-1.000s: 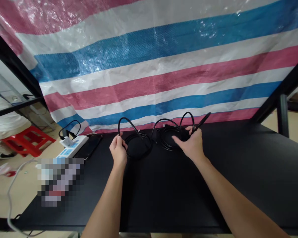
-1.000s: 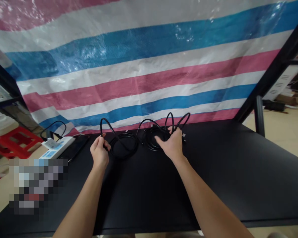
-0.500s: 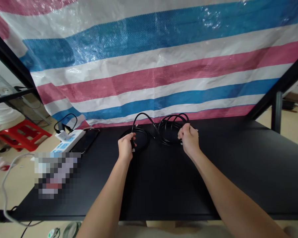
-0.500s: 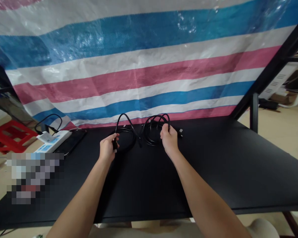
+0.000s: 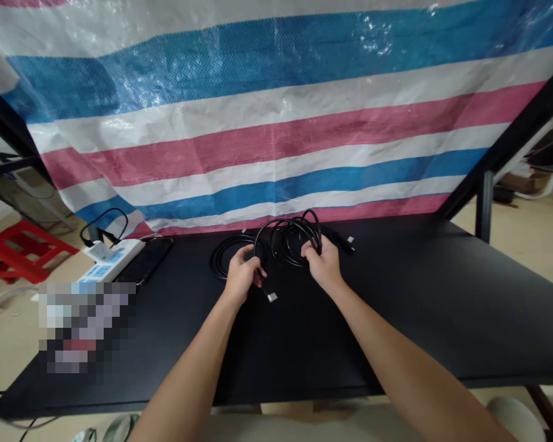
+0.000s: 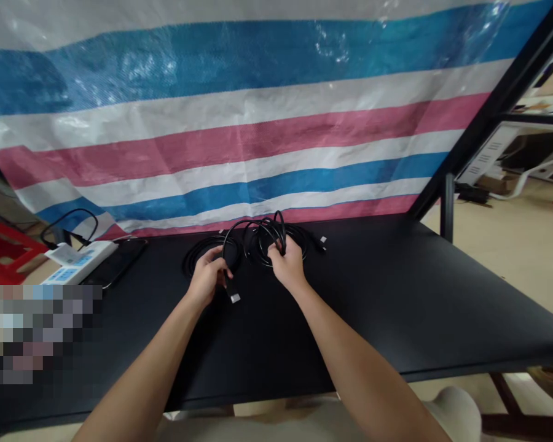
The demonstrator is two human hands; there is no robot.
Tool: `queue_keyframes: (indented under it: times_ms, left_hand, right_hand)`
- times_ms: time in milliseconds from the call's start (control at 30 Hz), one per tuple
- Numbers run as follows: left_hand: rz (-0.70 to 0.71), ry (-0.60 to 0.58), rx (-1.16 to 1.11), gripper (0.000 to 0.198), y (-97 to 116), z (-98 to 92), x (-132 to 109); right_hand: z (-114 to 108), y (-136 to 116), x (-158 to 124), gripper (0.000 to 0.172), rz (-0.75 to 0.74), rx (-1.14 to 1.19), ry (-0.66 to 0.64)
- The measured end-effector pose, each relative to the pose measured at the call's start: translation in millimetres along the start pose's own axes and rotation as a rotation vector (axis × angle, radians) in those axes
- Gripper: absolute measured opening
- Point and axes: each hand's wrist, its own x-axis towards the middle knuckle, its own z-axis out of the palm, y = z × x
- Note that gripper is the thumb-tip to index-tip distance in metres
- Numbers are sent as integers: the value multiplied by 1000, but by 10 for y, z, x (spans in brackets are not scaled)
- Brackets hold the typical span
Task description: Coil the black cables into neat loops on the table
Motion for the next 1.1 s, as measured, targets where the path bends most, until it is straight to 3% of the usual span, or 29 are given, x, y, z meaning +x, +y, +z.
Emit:
queue_keyframes:
  times_ms: [100, 233, 300, 400, 500, 633, 733, 800, 900, 1000, 1100]
  left_hand:
    - [-53, -50, 28, 44, -26, 43, -26]
    - [-70, -80, 110, 37, -59, 97, -58]
    - [-50, -93, 180, 37, -66, 96, -62]
    - [88, -10, 210, 38, -64, 76, -47]
    - [192, 56, 70, 40, -40, 55, -24]
    - [146, 33, -232, 33, 43, -27, 18]
    - [124, 38, -356, 36, 109, -179, 88]
    - [120, 88, -339, 34, 133, -305, 155]
    - [148, 284, -120, 20, 142, -478, 256]
    - [221, 483, 267, 15, 147, -602, 308]
    - [212, 511, 645, 18, 150, -670, 305]
  right_hand:
    - [13, -56, 5, 32, 141, 263, -33]
    - [40, -188, -30, 46, 290, 584, -224]
    - [45, -236, -45, 48, 327, 643, -291]
    - [56, -237, -62, 49, 340, 637, -315]
    - [91, -176, -88, 49, 287, 451, -226]
    - [190, -146, -118, 41, 130, -242, -125]
    - [331, -227, -103, 29, 184, -761, -297]
    - [460, -302, -74, 33, 241, -951, -461]
    - [674, -379, -12, 42, 312, -1023, -583]
    - [851, -390, 53, 44, 355, -997, -609]
    - [954, -358, 93, 42, 386, -991, -625]
